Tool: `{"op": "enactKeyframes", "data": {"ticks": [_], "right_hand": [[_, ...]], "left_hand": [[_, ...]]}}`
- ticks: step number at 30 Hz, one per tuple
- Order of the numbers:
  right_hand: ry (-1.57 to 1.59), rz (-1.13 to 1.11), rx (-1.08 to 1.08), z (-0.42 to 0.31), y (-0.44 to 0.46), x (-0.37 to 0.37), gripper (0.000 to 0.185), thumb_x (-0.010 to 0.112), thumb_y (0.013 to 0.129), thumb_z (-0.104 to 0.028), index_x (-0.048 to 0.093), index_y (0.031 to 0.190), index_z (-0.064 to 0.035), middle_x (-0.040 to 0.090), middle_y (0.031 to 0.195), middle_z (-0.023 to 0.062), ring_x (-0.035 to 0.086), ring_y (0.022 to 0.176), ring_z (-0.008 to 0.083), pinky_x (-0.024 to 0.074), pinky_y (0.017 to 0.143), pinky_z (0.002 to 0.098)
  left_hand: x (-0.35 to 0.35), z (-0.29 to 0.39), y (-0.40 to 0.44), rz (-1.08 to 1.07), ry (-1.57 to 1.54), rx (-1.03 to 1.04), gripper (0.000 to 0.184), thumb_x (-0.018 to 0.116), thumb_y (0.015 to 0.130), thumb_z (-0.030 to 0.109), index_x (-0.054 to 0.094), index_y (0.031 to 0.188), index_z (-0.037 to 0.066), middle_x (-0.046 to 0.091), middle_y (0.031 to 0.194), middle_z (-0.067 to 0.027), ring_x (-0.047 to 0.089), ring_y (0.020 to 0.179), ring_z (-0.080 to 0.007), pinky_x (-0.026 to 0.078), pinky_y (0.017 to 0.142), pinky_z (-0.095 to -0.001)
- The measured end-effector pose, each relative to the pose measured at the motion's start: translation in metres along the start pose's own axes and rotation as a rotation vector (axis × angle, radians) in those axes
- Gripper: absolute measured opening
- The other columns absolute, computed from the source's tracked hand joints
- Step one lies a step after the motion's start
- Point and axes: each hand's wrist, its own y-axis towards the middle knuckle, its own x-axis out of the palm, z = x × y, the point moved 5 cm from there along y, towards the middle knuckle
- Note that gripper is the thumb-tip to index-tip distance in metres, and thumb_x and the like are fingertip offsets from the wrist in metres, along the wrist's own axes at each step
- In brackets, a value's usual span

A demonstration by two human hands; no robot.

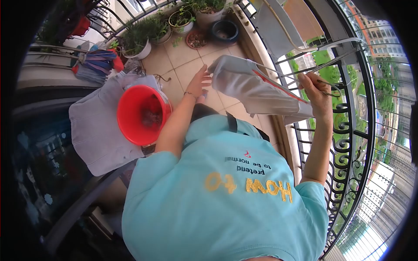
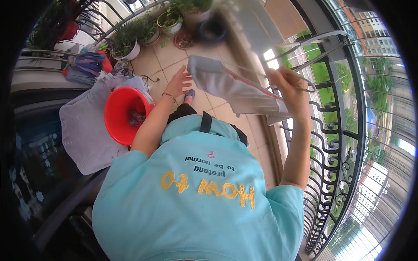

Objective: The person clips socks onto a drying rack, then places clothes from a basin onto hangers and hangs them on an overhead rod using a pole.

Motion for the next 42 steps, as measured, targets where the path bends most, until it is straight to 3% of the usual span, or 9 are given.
{"op": "enactKeyframes", "data": {"ticks": [1, 2, 10, 14, 16, 23, 35, 37, 42], "right_hand": [[-0.006, -0.002, 0.0, -0.002, -0.002, -0.001, 0.019, 0.063, 0.088, -0.02, 0.067, 0.082, -0.002, 0.059, 0.07, -0.0018, 0.05, 0.067, 0.0045, 0.0386, 0.061, 0.0211], [0.024, 0.077, -0.072, -0.008, -0.004, 0.003, 0.034, 0.067, 0.087, -0.033, 0.061, 0.068, -0.0063, 0.04, 0.056, -0.0089, 0.027, 0.051, 0.0014, 0.0176, 0.048, 0.022], [0.008, 0.163, 0.012, 0.009, -0.016, -0.028, 0.034, 0.064, 0.089, -0.034, 0.06, 0.067, -0.0078, 0.039, 0.056, -0.0096, 0.025, 0.048, -0.0005, 0.0146, 0.045, 0.021], [-0.051, 0.159, 0.052, 0.016, -0.018, -0.037, 0.028, 0.062, 0.087, -0.027, 0.069, 0.082, -0.001, 0.059, 0.068, -0.002, 0.047, 0.064, 0.0062, 0.0343, 0.058, 0.0226], [-0.014, 0.168, -0.036, 0.019, -0.013, -0.034, 0.03, 0.061, 0.089, -0.031, 0.065, 0.077, -0.0033, 0.05, 0.063, -0.0052, 0.039, 0.058, 0.0032, 0.0267, 0.053, 0.0216], [-0.13, 0.134, -0.151, -0.006, -0.004, -0.033, 0.029, 0.062, 0.09, -0.03, 0.068, 0.091, -0.0017, 0.063, 0.077, 0.0006, 0.052, 0.072, 0.0064, 0.0398, 0.065, 0.0221], [0.171, 0.333, -0.346, -0.002, -0.033, -0.108, 0.033, 0.062, 0.09, -0.022, 0.059, 0.119, -0.0056, 0.059, 0.12, 0.0091, 0.056, 0.106, 0.0143, 0.0462, 0.089, 0.0291], [0.271, 0.614, -0.291, 0.085, -0.014, -0.161, 0.036, 0.063, 0.089, -0.02, 0.056, 0.122, -0.0077, 0.061, 0.11, 0.0062, 0.056, 0.1, 0.0116, 0.0454, 0.087, 0.0266], [-0.03, 0.819, 0.062, 0.25, 0.059, -0.179, 0.05, 0.069, 0.079, -0.031, 0.057, 0.116, 0.0007, 0.062, 0.107, 0.0151, 0.059, 0.094, 0.0222, 0.0475, 0.081, 0.0332]], "left_hand": [[0.006, 0.0, 0.003, -0.039, -0.017, 0.032, 0.048, 0.056, 0.082, 0.053, 0.059, 0.108, 0.013, 0.055, 0.102, -0.001, 0.05, 0.092, -0.0198, 0.036, 0.078, -0.0418], [0.013, 0.002, 0.007, -0.079, -0.032, 0.063, 0.048, 0.057, 0.082, 0.052, 0.058, 0.108, 0.011, 0.056, 0.1, -0.002, 0.051, 0.09, -0.0196, 0.037, 0.078, -0.0422], [-0.037, 0.038, 0.035, 0.199, -0.588, 0.348, 0.019, 0.064, 0.08, 0.027, 0.061, 0.094, 0.013, 0.059, 0.084, -0.0019, 0.055, 0.077, -0.0168, 0.039, 0.065, -0.0342], [-0.04, 0.071, -0.01, 0.402, -0.217, 0.526, 0.016, 0.065, 0.079, 0.023, 0.061, 0.091, 0.012, 0.06, 0.085, -0.0008, 0.054, 0.073, -0.0141, 0.039, 0.061, -0.0302], [-0.01, 0.101, -0.043, 0.415, -0.027, 0.692, 0.017, 0.066, 0.08, 0.017, 0.063, 0.095, 0.009, 0.061, 0.088, -0.0012, 0.055, 0.077, -0.0117, 0.04, 0.061, -0.0251], [0.19, 0.174, -0.211, -0.092, 1.056, 1.753, 0.027, 0.071, 0.08, 0.025, 0.063, 0.1, 0.008, 0.064, 0.087, -0.0035, 0.06, 0.087, -0.0195, 0.044, 0.068, -0.0294], [0.195, 0.184, -0.261, 0.086, 1.037, 1.653, 0.008, 0.064, 0.083, 0.009, 0.064, 0.079, 0.002, 0.059, 0.069, -0.0136, 0.058, 0.059, -0.0288, 0.043, 0.053, -0.0324], [0.17, 0.198, -0.269, 0.195, 0.951, 1.679, 0.007, 0.063, 0.086, 0.003, 0.064, 0.083, -0.004, 0.061, 0.071, -0.0051, 0.055, 0.067, -0.0078, 0.045, 0.062, -0.0233], [0.151, 0.218, -0.301, 0.408, 0.97, 1.746, 0.01, 0.064, 0.087, 0.007, 0.065, 0.084, -0.003, 0.062, 0.072, -0.0067, 0.056, 0.065, -0.0132, 0.045, 0.063, -0.0255]]}}
